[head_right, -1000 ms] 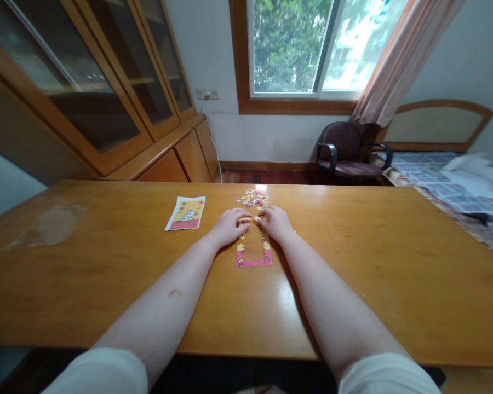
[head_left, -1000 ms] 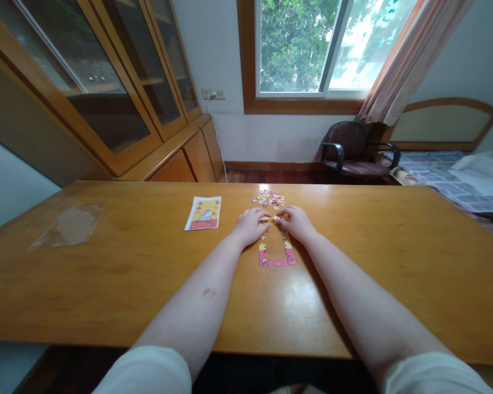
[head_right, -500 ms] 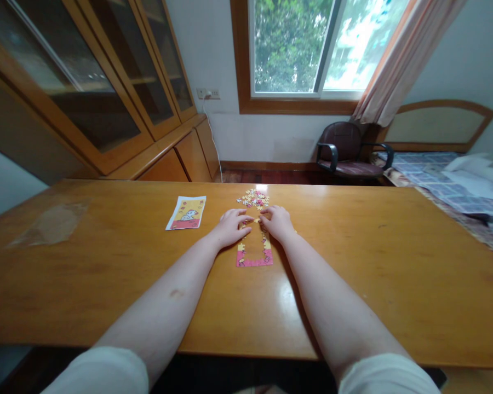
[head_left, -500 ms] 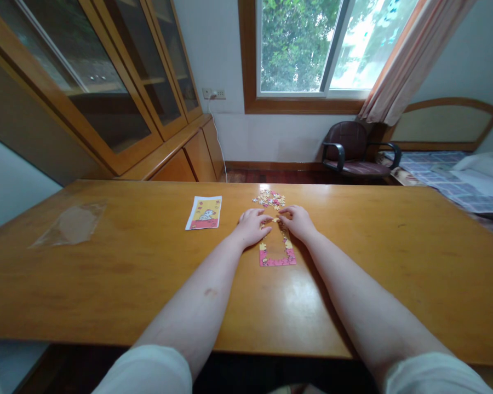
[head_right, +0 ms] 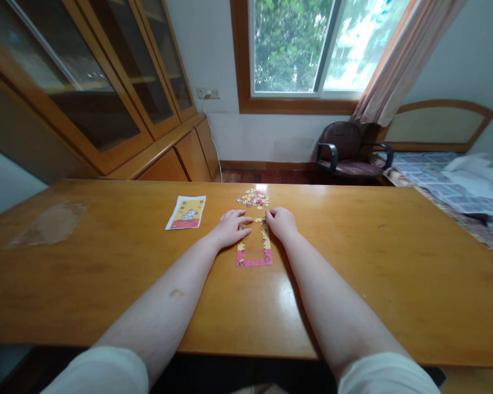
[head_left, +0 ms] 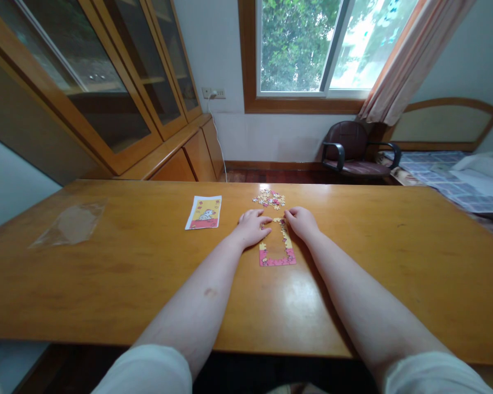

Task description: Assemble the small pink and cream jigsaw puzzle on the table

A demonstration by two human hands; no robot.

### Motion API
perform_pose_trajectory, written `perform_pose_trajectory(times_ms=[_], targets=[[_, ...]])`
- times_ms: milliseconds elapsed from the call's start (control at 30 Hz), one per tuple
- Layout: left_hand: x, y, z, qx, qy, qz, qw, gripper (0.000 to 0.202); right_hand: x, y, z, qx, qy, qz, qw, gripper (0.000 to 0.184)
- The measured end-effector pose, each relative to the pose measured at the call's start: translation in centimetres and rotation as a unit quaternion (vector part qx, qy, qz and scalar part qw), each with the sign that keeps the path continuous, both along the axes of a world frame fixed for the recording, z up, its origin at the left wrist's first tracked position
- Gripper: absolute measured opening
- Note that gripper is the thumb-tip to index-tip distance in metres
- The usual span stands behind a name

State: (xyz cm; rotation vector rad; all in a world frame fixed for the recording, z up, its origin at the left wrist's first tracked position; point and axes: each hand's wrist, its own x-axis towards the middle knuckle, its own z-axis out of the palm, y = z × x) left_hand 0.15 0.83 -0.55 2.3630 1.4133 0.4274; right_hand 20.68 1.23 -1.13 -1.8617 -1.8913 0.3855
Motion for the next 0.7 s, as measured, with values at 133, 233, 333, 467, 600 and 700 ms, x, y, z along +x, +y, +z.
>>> perform_pose_trajectory(times_ms=[133,233,333,467,600,700], targets=[[0.03,0.07,-0.15,0.001,-0.007,-0.001,1.000,0.039,-0.04,-0.09,0.07,0.020,-0.001,0.023,1.000,0.036],[0.03,0.07,-0.16,-0.002,0.001,0.000,1.000,0.040,-0.17,-0.19,0.11,0.027,-0.010,0.042,0.999,0.036],[-0.04,0.07,-0.07,-0.003,0.005,-0.001,1.000,0.043,-0.30,-0.25,0.17,0.018,-0.015,0.047,0.999,0.037],[-0.27,0.27,0.03,0.028,-0.004,0.017,0.999,0.042,-0.31,-0.25,0.16,0.031,-0.014,0.046,0.998,0.037],[-0.53,0.49,0.19,0.039,-0.013,0.049,0.998,0.036,-0.32,-0.25,-0.02,0.040,-0.019,0.070,0.997,0.035],[-0.68,0.52,0.29,0.036,-0.025,0.047,0.998,0.031,-0.30,-0.21,-0.09,0.050,-0.026,0.070,0.996,0.035]])
